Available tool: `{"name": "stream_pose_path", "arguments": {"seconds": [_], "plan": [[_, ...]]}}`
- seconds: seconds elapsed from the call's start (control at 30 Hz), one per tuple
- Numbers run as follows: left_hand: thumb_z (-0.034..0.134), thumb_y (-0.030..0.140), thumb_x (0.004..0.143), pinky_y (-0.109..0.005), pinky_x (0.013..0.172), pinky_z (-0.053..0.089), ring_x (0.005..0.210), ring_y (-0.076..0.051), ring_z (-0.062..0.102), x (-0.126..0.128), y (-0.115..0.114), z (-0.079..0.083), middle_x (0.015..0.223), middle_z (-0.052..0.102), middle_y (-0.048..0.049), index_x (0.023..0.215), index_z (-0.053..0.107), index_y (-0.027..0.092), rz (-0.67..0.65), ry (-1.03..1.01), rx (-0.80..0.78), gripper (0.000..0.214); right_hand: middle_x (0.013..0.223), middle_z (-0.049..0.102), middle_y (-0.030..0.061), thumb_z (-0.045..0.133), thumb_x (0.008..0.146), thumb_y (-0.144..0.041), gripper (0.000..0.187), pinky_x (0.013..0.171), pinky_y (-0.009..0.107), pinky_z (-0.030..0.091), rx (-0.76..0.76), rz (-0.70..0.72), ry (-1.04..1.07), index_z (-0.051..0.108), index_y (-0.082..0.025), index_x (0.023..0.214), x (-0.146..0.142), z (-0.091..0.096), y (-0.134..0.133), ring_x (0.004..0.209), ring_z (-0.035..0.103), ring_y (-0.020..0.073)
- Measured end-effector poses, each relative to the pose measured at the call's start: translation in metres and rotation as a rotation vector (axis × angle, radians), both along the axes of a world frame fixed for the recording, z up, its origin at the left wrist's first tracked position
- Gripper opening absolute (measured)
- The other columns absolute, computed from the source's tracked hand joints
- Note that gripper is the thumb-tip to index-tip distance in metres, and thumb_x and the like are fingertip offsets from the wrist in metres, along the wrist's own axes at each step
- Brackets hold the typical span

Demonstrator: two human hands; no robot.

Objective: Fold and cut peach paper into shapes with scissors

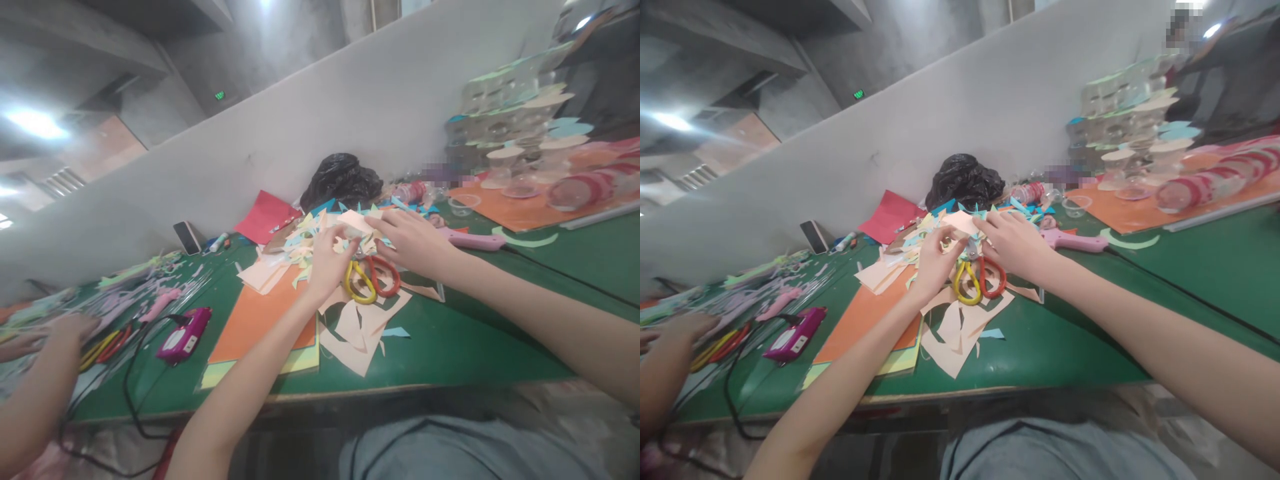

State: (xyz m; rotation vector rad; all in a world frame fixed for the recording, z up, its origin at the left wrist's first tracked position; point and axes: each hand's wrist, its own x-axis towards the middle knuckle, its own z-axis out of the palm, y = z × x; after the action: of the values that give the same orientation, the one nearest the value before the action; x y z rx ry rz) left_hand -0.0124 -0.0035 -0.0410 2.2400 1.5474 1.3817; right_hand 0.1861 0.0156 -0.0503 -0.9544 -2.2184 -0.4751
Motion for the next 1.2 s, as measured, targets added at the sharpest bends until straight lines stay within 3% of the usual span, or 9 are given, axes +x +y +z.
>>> {"name": "stream_pose_path", "arguments": {"seconds": [0.2, 0.47, 0.87, 1.2], "plan": [[0.066, 0.040, 0.087, -0.032, 0.081, 0.045, 0.089, -0.018, 0.060, 0.004, -0.001, 0.002, 0.095, 0.069, -0.0043, 0.097, 0.066, 0.020, -0.025, -0.125, -0.165, 0.023, 0.106, 0.066, 0.0145, 0.047, 0.098, -0.028, 0.032, 0.087, 0.042, 0.047, -0.098, 0.039, 0.136, 0.066, -0.015, 0.121, 0.001, -0.002, 0.007, 0.100, 0.061, 0.0293], [0.062, 0.047, 0.087, -0.030, 0.079, 0.045, 0.089, -0.018, 0.063, 0.007, -0.002, 0.003, 0.093, 0.072, -0.0052, 0.089, 0.067, 0.019, -0.085, -0.199, -0.264, 0.029, 0.103, 0.067, 0.0125, 0.050, 0.097, -0.032, 0.026, 0.085, 0.041, 0.049, -0.194, 0.112, 0.294, 0.070, -0.018, 0.106, 0.005, 0.001, 0.009, 0.096, 0.063, 0.0270], [0.060, 0.048, 0.088, -0.029, 0.077, 0.044, 0.088, -0.018, 0.064, 0.010, -0.008, 0.006, 0.090, 0.072, -0.0035, 0.083, 0.066, 0.019, -0.102, -0.221, -0.304, 0.030, 0.094, 0.068, 0.0107, 0.045, 0.099, -0.028, 0.028, 0.078, 0.038, 0.044, -0.142, 0.124, 0.257, 0.070, -0.018, 0.092, 0.007, 0.005, 0.009, 0.088, 0.061, 0.0245], [0.057, 0.049, 0.090, -0.031, 0.080, 0.045, 0.090, -0.019, 0.065, 0.012, -0.011, 0.009, 0.091, 0.073, -0.0045, 0.081, 0.066, 0.019, -0.110, -0.217, -0.322, 0.033, 0.097, 0.068, 0.0113, 0.047, 0.097, -0.028, 0.024, 0.078, 0.038, 0.041, -0.107, 0.065, 0.183, 0.068, -0.018, 0.093, 0.006, 0.007, 0.005, 0.090, 0.059, 0.0257]]}}
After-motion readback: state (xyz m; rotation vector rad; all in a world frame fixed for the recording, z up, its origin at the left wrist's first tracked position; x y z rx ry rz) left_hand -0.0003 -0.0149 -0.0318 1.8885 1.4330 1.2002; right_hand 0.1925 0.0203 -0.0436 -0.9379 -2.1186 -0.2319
